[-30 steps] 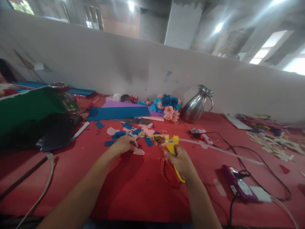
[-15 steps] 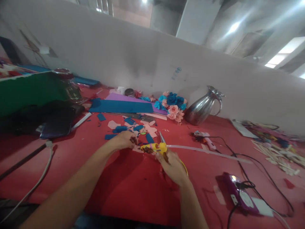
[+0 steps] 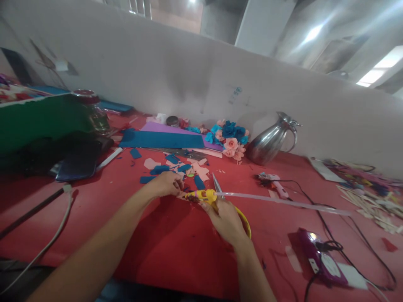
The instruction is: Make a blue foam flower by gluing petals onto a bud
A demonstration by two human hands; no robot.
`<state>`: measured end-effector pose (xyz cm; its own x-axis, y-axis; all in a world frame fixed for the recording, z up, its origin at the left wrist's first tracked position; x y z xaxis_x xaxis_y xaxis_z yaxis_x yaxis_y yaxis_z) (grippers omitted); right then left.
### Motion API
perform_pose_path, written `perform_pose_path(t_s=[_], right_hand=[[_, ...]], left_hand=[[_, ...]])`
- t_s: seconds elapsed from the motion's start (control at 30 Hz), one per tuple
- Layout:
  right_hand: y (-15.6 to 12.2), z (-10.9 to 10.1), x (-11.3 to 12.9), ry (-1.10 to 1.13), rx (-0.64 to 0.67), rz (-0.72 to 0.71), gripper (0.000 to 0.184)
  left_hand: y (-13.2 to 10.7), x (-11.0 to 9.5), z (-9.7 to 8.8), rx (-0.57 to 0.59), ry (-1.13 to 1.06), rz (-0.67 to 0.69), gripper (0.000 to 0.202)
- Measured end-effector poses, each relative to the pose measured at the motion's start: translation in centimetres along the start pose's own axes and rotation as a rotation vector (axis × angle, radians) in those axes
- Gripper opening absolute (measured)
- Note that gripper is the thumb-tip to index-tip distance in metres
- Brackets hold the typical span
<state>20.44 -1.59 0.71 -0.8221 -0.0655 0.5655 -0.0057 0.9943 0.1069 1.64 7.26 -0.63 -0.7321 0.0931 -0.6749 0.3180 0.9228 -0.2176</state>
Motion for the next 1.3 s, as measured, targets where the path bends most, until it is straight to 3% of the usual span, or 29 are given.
perform_pose_path(t_s=[0.1,0.53,0.8,0.93,1.1,1.3], right_hand=[[0.03,0.40,0.02,-0.054,0.056,0.011,0.037],[0.16,0.37,0.43,-0.070,0.060,0.037,0.033],[0.17,0.60,0.18,-0.174,0.035,0.055,0.035],[0.09,0.65,0.20,-0.184,0.029,0.034,0.036],[-0.10,0.49,0.64,-0.126,0.024,-0.029,0.036],[-0.37,0.26,0.14,0.051,0.052,-0.032,0.038]], left_hand=[[0.08,-0.01,-0.01,-0.004,0.011,0.004,0.015],[-0.07,-0.33,-0.07,0.017,0.049,0.011,0.017],[0.12,0.11,0.10,0.022,-0.003,0.002,0.030],[0.23,0.17,0.16,0.020,0.001,0.002,0.023],[0.16,0.21,0.06,0.010,-0.029,-0.015,0.012],[0.10,0.18,0.09,0.013,-0.096,0.018,0.012]])
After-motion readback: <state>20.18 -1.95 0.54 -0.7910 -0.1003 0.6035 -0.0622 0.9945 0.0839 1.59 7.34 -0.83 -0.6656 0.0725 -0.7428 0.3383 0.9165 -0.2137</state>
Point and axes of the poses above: each hand's wrist, its own y-axis towards the middle knuckle, its own z-axis out of the palm, x = y × z, the point moved 7 cm from there along y, towards the middle knuckle, and after that the axes turned 5 degrees about -x, right-handed, at the moved point
